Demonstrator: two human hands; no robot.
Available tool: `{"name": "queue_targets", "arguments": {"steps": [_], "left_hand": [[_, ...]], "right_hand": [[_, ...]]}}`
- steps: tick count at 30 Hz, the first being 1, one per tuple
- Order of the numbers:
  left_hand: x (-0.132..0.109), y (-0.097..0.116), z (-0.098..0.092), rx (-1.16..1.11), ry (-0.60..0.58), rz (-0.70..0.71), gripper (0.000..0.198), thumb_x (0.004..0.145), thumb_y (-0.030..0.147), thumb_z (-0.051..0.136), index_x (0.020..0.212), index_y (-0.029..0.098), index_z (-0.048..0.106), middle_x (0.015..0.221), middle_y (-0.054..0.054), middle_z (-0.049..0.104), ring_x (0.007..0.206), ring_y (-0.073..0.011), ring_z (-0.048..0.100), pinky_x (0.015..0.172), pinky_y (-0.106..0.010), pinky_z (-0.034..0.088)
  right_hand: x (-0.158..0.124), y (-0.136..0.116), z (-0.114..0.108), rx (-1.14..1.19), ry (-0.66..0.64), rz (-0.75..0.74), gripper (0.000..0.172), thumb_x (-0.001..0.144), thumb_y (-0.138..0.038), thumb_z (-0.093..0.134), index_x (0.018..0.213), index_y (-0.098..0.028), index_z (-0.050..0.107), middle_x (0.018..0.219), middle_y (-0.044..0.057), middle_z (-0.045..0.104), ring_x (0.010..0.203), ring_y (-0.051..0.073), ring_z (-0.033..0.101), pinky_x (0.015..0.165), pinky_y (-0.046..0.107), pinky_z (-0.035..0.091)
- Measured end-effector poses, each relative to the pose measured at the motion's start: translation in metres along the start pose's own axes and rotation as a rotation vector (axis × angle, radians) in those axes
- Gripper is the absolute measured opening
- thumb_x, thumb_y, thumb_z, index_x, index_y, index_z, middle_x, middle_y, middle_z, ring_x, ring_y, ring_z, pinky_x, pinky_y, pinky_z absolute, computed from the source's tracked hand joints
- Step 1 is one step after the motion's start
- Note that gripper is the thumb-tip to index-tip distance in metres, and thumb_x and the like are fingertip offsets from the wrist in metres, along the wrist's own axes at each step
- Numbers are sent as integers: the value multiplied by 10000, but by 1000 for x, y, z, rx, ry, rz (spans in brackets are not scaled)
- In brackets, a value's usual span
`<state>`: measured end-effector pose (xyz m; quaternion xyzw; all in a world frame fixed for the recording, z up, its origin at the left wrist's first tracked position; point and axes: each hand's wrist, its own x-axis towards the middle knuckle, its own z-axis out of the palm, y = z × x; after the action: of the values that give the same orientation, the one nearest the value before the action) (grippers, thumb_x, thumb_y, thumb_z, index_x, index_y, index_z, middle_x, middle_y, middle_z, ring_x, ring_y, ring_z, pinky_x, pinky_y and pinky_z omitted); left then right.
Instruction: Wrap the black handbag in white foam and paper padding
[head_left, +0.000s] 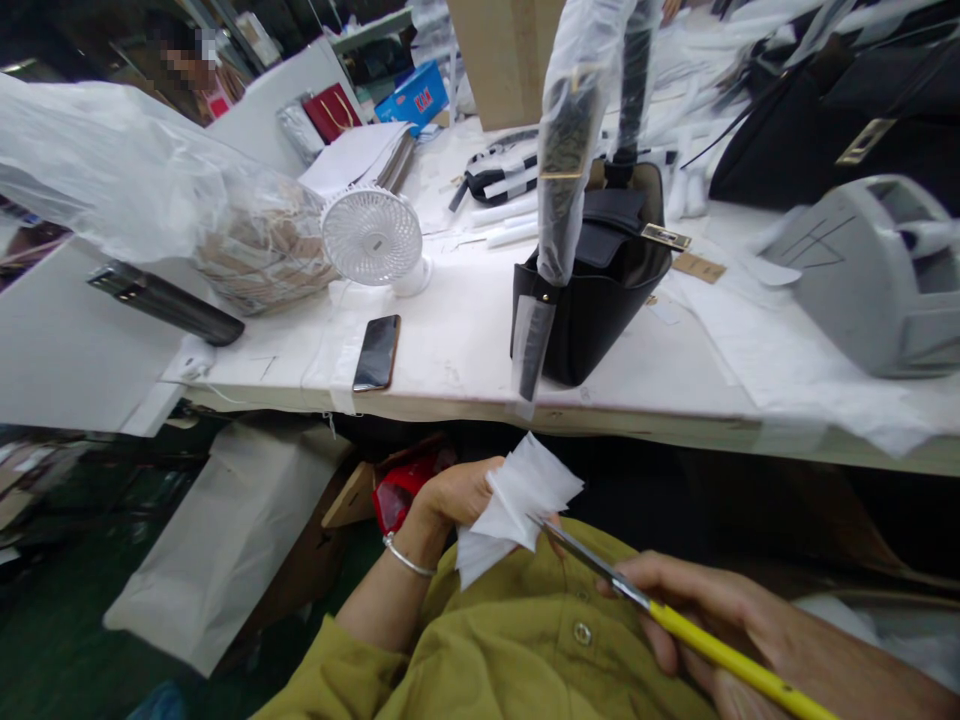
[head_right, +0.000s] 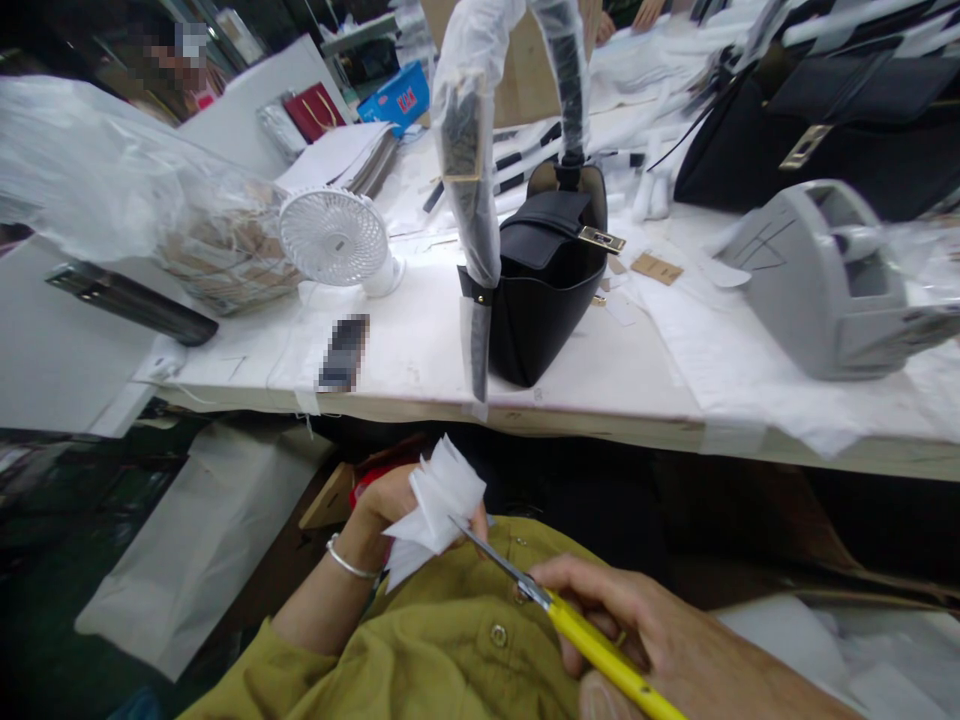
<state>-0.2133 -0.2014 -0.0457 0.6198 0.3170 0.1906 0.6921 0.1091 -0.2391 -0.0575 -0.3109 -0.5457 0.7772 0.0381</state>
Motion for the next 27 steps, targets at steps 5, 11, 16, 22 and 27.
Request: {"name": "queue_targets", "arguments": {"steps": [5, 11, 16, 22, 27], "left_hand": [[1, -7, 2, -33, 9, -35, 396, 689, 512, 781, 844, 148, 759, 771, -71, 731, 732, -202, 640, 647, -244, 500], [2, 5, 19, -155, 225, -19, 384, 666, 483, 801, 789, 126, 734, 772, -53, 665, 694, -161, 571, 700, -270, 491], [0, 0, 24, -231, 322, 14, 405, 678, 498, 783, 747, 111, 684, 731, -43, 616, 694, -155, 548, 688, -270, 463], [0, -18, 22, -235, 276, 57, 502, 669, 608, 757, 706, 120, 647, 733, -70, 636, 687, -169, 570, 673, -286, 475], [1, -14, 19, -141, 253, 83, 453, 781, 553, 706, 729, 106, 650, 691, -62, 621, 587, -124, 538, 532, -225, 413]], "right_hand": [[1, -18, 1, 50, -14, 58, 791, 669, -776, 634, 1274, -266, 625, 935, 60, 654, 868, 248, 583, 835, 348, 487], [5, -18, 6, 53, -2, 98, 758, 664, -773, 641, 1234, -275, 652, 923, 55, 649, 865, 239, 578, 829, 334, 485], [2, -18, 6, 63, 41, 90, 797, 634, -763, 680, 1250, -258, 643, 905, 53, 630, 872, 250, 585, 846, 346, 480], [4, -23, 5, 90, 60, 76, 781, 617, -721, 736, 1229, -241, 656, 858, 43, 607, 838, 239, 586, 791, 317, 481], [3, -26, 5, 129, 48, 77, 811, 595, -723, 753, 1249, -256, 637, 885, 38, 605, 837, 226, 579, 779, 311, 480]]}}
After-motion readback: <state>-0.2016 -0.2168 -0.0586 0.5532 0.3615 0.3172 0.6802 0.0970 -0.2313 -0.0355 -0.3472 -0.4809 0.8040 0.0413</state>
